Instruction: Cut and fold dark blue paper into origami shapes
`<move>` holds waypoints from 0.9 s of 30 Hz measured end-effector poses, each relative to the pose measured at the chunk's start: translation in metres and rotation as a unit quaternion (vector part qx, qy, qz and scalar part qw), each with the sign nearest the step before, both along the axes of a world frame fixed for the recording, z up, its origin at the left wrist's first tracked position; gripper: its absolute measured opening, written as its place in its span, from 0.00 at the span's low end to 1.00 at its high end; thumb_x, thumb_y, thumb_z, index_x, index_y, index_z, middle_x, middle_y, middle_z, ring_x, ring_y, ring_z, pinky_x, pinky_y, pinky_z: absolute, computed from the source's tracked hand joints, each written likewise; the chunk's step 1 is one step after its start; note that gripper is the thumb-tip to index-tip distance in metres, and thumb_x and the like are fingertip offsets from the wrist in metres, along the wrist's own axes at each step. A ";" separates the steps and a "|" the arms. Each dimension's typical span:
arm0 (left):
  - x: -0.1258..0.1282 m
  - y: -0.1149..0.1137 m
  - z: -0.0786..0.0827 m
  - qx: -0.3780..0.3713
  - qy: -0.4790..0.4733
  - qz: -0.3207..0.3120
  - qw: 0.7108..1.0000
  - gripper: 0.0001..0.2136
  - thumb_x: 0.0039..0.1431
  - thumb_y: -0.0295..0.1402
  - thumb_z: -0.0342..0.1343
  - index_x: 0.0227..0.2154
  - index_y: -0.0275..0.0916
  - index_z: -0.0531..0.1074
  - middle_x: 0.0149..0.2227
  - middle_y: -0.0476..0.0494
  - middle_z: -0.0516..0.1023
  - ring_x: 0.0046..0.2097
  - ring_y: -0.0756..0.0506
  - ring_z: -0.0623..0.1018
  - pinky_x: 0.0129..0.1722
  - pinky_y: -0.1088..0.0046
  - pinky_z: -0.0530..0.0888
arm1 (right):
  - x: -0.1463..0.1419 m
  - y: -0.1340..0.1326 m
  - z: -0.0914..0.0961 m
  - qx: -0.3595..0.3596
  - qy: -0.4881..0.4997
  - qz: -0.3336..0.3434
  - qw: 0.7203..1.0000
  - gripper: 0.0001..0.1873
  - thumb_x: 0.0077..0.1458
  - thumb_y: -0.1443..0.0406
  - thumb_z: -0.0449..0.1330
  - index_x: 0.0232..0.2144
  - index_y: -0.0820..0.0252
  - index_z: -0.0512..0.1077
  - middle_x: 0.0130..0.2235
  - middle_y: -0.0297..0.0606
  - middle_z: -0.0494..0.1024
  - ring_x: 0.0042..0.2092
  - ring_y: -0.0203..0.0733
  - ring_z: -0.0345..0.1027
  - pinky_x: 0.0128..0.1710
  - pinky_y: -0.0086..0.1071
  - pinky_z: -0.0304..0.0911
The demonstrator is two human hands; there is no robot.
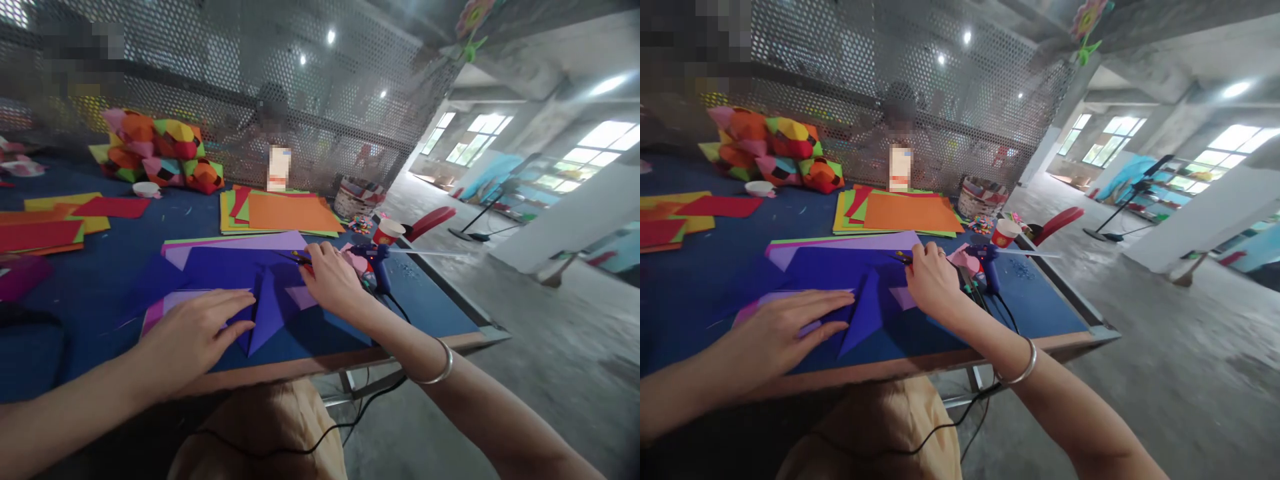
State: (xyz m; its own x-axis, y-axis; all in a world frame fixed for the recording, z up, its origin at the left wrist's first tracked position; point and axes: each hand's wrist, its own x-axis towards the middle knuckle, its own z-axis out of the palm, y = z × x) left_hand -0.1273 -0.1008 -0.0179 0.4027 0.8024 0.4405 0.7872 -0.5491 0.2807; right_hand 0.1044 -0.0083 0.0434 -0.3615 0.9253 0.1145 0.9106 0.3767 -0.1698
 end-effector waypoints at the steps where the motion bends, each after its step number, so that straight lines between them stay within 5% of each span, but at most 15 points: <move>1: 0.004 -0.004 0.000 -0.009 -0.008 0.016 1.000 0.32 0.75 0.56 0.41 0.55 0.36 0.81 0.54 0.33 0.85 0.56 0.33 0.85 0.58 0.52 0.82 | -0.001 -0.001 -0.002 0.002 -0.001 -0.003 1.000 0.16 0.70 0.67 0.57 0.57 0.69 0.71 0.60 0.64 0.72 0.64 0.65 0.67 0.59 0.50 0.64; 6: 0.015 -0.011 -0.006 -0.060 -0.035 0.048 0.996 0.35 0.69 0.65 0.45 0.51 0.39 0.82 0.57 0.33 0.84 0.59 0.30 0.82 0.60 0.45 0.79 | -0.001 -0.010 -0.006 -0.024 0.029 0.030 0.999 0.15 0.72 0.65 0.56 0.55 0.69 0.73 0.60 0.64 0.73 0.64 0.66 0.66 0.63 0.54 0.61; 13: 0.001 -0.007 -0.011 -0.097 -0.060 -0.005 0.993 0.16 0.69 0.44 0.57 0.53 0.45 0.82 0.61 0.40 0.81 0.62 0.34 0.80 0.64 0.47 0.77 | 0.005 -0.028 -0.020 -0.132 0.169 0.092 0.972 0.22 0.67 0.65 0.61 0.61 0.63 0.67 0.47 0.43 0.82 0.45 0.43 0.78 0.48 0.37 0.70; 16: -0.002 -0.006 -0.007 -0.115 -0.081 -0.027 0.990 0.14 0.69 0.37 0.55 0.51 0.46 0.83 0.60 0.42 0.82 0.61 0.36 0.81 0.63 0.51 0.78 | 0.012 -0.031 -0.028 -0.167 0.293 0.098 0.936 0.30 0.61 0.64 0.67 0.63 0.61 0.66 0.44 0.40 0.82 0.42 0.42 0.77 0.43 0.35 0.71; 19: 0.000 -0.008 -0.003 -0.124 -0.089 -0.036 0.988 0.15 0.69 0.34 0.54 0.52 0.45 0.83 0.60 0.43 0.83 0.61 0.38 0.82 0.63 0.54 0.77 | 0.025 -0.036 -0.030 -0.236 0.406 0.172 0.866 0.20 0.57 0.61 0.71 0.51 0.56 0.78 0.44 0.38 0.83 0.43 0.43 0.77 0.45 0.36 0.71; 22: 0.003 -0.012 0.000 -0.122 -0.074 -0.036 0.989 0.15 0.70 0.33 0.54 0.53 0.43 0.83 0.60 0.43 0.82 0.62 0.38 0.81 0.65 0.56 0.76 | 0.042 -0.045 -0.028 -0.245 0.387 0.278 0.844 0.03 0.60 0.62 0.70 0.36 0.52 0.84 0.41 0.36 0.83 0.44 0.42 0.77 0.49 0.37 0.71; 27: 0.004 -0.017 -0.002 -0.098 -0.050 -0.010 0.994 0.15 0.71 0.31 0.53 0.53 0.41 0.82 0.60 0.42 0.82 0.63 0.38 0.80 0.66 0.53 0.75 | 0.065 -0.066 -0.030 -0.179 0.267 0.365 0.874 0.13 0.65 0.65 0.65 0.48 0.46 0.85 0.55 0.40 0.83 0.57 0.49 0.75 0.59 0.44 0.67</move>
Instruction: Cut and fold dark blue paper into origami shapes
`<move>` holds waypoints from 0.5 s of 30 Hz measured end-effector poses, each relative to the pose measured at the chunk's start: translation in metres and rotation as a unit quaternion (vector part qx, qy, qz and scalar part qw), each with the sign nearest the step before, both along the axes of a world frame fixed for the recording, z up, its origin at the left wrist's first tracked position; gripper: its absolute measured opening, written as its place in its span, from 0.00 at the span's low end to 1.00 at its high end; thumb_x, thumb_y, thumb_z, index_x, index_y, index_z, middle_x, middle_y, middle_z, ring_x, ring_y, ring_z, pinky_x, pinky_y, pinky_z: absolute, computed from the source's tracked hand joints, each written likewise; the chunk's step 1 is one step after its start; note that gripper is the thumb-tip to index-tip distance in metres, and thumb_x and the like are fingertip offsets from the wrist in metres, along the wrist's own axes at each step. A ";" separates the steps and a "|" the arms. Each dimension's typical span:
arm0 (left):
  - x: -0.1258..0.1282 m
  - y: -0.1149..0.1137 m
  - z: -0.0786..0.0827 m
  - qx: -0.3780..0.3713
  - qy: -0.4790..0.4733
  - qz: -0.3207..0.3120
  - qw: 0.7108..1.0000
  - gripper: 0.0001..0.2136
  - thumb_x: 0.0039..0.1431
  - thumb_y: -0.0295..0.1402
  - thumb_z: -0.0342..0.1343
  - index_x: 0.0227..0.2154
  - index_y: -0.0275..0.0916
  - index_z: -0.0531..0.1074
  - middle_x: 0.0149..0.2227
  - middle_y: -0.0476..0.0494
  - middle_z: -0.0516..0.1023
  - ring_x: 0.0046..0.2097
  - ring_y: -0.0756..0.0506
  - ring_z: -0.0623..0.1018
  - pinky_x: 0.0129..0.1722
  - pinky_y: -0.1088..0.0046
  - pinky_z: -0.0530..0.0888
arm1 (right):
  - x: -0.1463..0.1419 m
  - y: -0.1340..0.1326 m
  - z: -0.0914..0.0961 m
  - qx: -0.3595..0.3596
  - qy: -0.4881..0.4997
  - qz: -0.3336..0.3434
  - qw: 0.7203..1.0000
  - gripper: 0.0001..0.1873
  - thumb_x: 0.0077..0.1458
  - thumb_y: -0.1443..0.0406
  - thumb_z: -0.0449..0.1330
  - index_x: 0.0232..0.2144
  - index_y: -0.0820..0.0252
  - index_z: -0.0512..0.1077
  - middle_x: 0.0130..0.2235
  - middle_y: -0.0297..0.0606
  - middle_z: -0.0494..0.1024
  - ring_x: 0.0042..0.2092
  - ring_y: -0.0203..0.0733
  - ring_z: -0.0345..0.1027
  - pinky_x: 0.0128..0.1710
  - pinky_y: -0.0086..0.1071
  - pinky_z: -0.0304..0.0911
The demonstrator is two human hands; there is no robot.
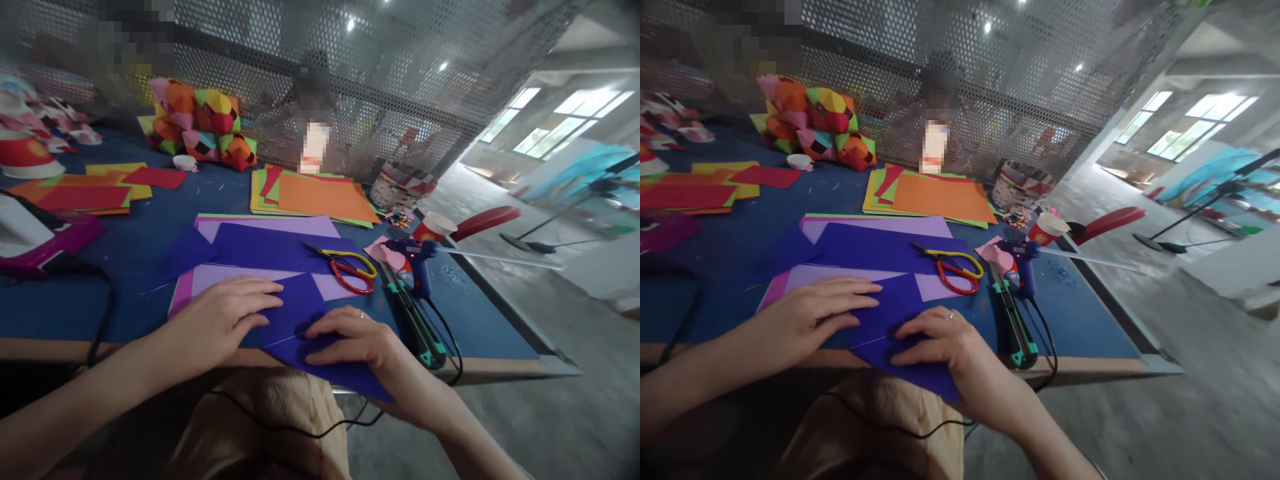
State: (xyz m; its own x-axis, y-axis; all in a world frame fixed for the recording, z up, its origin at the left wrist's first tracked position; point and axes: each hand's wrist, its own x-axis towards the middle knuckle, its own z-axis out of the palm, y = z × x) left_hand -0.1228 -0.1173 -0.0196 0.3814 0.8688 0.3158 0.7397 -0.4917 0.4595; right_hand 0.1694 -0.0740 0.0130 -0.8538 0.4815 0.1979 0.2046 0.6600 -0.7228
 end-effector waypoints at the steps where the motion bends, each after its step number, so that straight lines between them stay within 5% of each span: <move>1: 0.000 -0.001 -0.001 0.007 0.005 0.004 1.000 0.15 0.72 0.31 0.53 0.53 0.42 0.82 0.60 0.43 0.82 0.62 0.38 0.80 0.66 0.52 0.75 | 0.003 -0.004 -0.002 0.020 -0.012 -0.002 1.000 0.14 0.65 0.66 0.63 0.50 0.46 0.84 0.56 0.41 0.84 0.58 0.50 0.75 0.60 0.46 0.67; 7: 0.012 -0.018 -0.003 0.138 0.012 0.042 0.989 0.14 0.74 0.29 0.50 0.50 0.42 0.81 0.55 0.45 0.85 0.57 0.41 0.83 0.63 0.56 0.77 | 0.013 -0.016 -0.018 0.113 -0.040 -0.019 0.993 0.31 0.56 0.77 0.58 0.57 0.48 0.79 0.61 0.38 0.82 0.66 0.48 0.70 0.65 0.47 0.62; 10: 0.025 -0.037 -0.004 0.203 -0.005 0.066 0.977 0.14 0.73 0.22 0.49 0.48 0.41 0.78 0.49 0.46 0.84 0.52 0.46 0.82 0.59 0.65 0.75 | 0.014 -0.016 -0.018 0.152 -0.015 -0.019 0.988 0.29 0.58 0.78 0.56 0.56 0.52 0.79 0.60 0.36 0.82 0.66 0.43 0.71 0.64 0.41 0.62; 15: 0.041 -0.056 -0.015 0.196 -0.023 0.082 0.977 0.07 0.77 0.30 0.53 0.46 0.40 0.77 0.44 0.47 0.80 0.47 0.47 0.77 0.52 0.68 0.71 | 0.011 -0.014 -0.010 0.144 -0.009 -0.003 0.990 0.28 0.61 0.76 0.55 0.61 0.58 0.75 0.62 0.37 0.81 0.65 0.39 0.71 0.65 0.35 0.59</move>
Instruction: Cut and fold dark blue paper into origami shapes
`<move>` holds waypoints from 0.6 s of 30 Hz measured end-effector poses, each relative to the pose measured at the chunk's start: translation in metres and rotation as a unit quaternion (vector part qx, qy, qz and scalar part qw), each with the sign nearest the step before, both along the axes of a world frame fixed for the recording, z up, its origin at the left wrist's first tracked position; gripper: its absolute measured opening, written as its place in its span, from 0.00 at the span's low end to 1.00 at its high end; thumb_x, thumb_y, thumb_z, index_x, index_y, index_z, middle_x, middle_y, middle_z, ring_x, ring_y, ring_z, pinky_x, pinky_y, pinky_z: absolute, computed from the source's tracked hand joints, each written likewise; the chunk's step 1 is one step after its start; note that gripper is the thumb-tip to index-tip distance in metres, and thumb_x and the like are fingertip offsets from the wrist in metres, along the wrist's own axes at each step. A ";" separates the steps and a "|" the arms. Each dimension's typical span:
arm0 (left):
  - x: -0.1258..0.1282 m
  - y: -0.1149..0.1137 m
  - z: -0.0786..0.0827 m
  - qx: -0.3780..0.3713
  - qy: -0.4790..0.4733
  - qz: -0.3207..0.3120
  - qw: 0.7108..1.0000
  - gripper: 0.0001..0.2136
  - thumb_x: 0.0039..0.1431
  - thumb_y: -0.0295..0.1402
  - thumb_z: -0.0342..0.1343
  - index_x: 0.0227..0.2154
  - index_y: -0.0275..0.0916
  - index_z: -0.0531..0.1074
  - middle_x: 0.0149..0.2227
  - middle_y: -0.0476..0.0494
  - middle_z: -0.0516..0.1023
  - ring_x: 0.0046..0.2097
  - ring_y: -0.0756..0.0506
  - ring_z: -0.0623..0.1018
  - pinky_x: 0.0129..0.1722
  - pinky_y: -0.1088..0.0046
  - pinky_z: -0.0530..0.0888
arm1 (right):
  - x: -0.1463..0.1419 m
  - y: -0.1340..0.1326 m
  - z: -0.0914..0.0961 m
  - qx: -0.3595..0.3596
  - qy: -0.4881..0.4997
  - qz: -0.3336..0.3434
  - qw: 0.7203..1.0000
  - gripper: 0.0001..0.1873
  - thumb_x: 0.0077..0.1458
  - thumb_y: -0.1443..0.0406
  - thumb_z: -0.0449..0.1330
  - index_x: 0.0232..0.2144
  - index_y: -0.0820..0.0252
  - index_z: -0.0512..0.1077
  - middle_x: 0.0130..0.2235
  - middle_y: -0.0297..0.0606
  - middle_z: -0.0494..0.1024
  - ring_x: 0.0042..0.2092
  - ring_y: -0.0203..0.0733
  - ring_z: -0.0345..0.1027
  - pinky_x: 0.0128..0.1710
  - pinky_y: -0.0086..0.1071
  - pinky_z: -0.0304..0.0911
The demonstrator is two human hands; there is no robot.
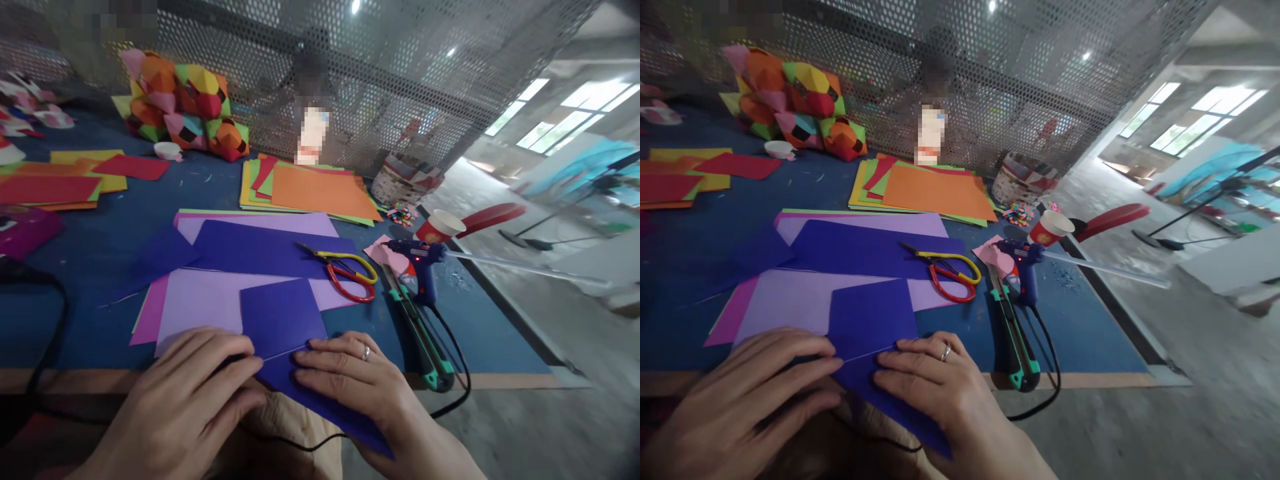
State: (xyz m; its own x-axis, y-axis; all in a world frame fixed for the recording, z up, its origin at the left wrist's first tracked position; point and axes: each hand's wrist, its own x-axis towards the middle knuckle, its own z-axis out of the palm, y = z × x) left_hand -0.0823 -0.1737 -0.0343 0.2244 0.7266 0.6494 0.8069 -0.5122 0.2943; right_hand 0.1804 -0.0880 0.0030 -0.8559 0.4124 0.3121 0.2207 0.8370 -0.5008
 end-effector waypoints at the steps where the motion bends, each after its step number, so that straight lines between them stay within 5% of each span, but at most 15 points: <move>1: 0.001 -0.001 -0.002 -0.001 -0.005 0.004 1.000 0.07 0.77 0.29 0.53 0.45 0.40 0.77 0.43 0.47 0.79 0.46 0.47 0.77 0.51 0.68 0.70 | -0.001 0.001 0.001 -0.007 0.004 -0.001 1.000 0.28 0.61 0.76 0.55 0.62 0.59 0.74 0.62 0.38 0.81 0.64 0.38 0.72 0.65 0.35 0.60; 11: 0.005 0.002 -0.004 0.005 -0.052 0.052 0.997 0.09 0.74 0.22 0.52 0.40 0.41 0.75 0.41 0.49 0.75 0.44 0.49 0.74 0.48 0.72 0.70 | -0.012 0.010 0.004 -0.065 0.024 -0.044 0.997 0.21 0.65 0.74 0.63 0.58 0.54 0.77 0.55 0.37 0.85 0.55 0.38 0.79 0.59 0.33 0.67; 18: 0.007 0.001 -0.007 -0.006 -0.081 0.075 0.994 0.08 0.73 0.23 0.55 0.38 0.42 0.75 0.42 0.49 0.75 0.45 0.49 0.75 0.45 0.73 0.71 | -0.035 0.016 0.001 -0.200 0.053 -0.230 0.951 0.10 0.64 0.59 0.67 0.46 0.53 0.80 0.38 0.33 0.88 0.40 0.42 0.83 0.43 0.33 0.75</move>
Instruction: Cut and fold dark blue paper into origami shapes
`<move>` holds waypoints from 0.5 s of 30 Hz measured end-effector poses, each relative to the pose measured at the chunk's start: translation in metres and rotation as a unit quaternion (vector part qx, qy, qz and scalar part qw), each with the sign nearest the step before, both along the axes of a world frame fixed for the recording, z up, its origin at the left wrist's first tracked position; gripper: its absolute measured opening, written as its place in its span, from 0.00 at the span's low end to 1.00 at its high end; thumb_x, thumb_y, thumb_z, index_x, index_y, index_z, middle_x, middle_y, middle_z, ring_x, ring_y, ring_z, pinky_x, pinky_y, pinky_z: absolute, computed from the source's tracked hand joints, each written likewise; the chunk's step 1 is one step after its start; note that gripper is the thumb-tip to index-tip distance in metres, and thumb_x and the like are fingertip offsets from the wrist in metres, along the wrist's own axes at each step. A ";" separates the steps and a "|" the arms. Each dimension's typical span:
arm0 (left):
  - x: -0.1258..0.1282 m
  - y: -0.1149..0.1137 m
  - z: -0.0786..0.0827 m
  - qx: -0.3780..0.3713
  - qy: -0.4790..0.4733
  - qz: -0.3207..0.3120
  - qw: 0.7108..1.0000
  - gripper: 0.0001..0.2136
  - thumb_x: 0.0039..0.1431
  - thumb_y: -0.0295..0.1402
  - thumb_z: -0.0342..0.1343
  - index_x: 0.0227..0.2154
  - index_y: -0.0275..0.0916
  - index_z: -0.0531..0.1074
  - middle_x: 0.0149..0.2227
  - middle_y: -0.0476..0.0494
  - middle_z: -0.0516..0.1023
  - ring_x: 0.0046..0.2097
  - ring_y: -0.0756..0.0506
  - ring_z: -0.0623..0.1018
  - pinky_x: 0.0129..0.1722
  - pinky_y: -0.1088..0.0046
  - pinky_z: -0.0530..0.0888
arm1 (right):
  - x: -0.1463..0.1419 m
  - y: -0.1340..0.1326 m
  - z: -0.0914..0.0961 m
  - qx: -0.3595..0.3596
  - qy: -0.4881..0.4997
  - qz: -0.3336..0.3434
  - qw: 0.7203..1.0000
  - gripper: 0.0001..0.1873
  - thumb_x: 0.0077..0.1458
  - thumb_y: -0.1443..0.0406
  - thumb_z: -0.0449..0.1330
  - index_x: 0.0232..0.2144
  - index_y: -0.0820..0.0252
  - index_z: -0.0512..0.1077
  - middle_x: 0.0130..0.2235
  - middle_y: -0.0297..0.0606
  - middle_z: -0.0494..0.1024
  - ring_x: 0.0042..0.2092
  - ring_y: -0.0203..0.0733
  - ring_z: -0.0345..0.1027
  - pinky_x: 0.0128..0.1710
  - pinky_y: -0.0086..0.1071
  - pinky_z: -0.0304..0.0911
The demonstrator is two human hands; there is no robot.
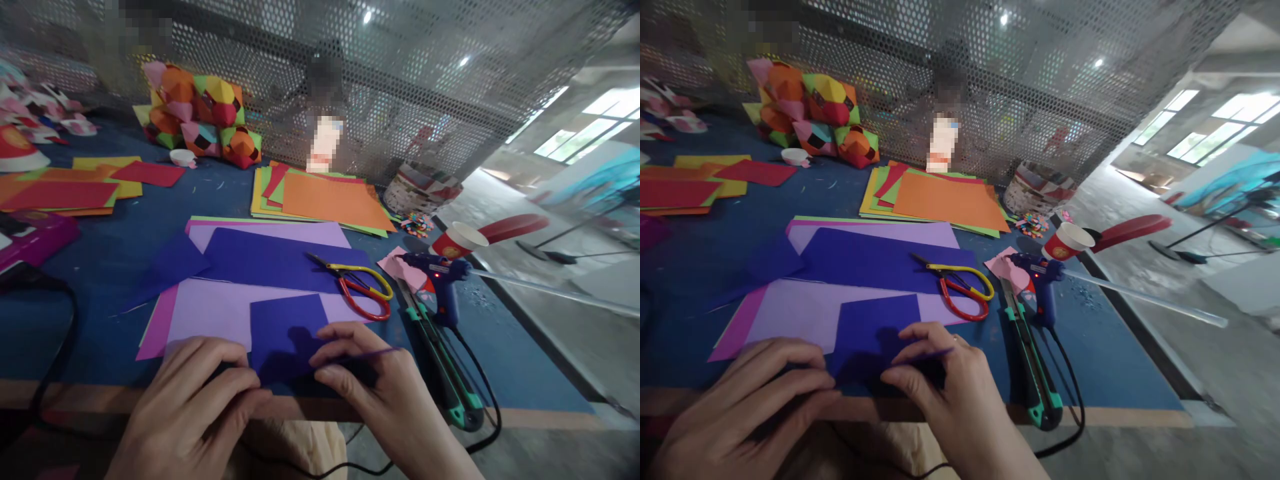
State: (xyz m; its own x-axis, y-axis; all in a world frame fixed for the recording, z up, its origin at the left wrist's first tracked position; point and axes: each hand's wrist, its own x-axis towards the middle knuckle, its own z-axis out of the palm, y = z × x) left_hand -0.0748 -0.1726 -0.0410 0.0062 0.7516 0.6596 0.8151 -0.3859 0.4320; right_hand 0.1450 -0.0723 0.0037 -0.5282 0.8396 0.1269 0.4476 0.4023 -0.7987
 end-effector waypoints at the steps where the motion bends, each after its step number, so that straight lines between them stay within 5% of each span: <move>1: 0.002 0.000 -0.001 0.002 -0.007 0.006 1.000 0.08 0.72 0.23 0.56 0.38 0.42 0.75 0.41 0.49 0.75 0.45 0.48 0.76 0.45 0.72 0.72 | -0.004 0.000 0.000 -0.008 -0.004 -0.022 1.000 0.11 0.63 0.57 0.66 0.45 0.54 0.79 0.38 0.33 0.88 0.39 0.43 0.83 0.40 0.33 0.75; 6: 0.012 0.002 -0.002 0.014 -0.048 0.056 0.997 0.08 0.69 0.23 0.59 0.34 0.42 0.74 0.36 0.51 0.76 0.39 0.48 0.77 0.43 0.68 0.72 | -0.021 0.004 -0.009 0.051 -0.081 -0.093 0.991 0.21 0.65 0.51 0.62 0.50 0.61 0.74 0.34 0.40 0.86 0.32 0.49 0.81 0.28 0.35 0.70; 15: 0.017 0.002 0.000 0.022 0.009 0.055 0.998 0.14 0.68 0.17 0.58 0.29 0.41 0.67 0.33 0.50 0.74 0.39 0.47 0.75 0.44 0.66 0.72 | -0.033 0.005 -0.022 0.256 -0.165 -0.108 0.946 0.23 0.71 0.52 0.58 0.53 0.65 0.76 0.38 0.51 0.87 0.34 0.55 0.84 0.28 0.39 0.75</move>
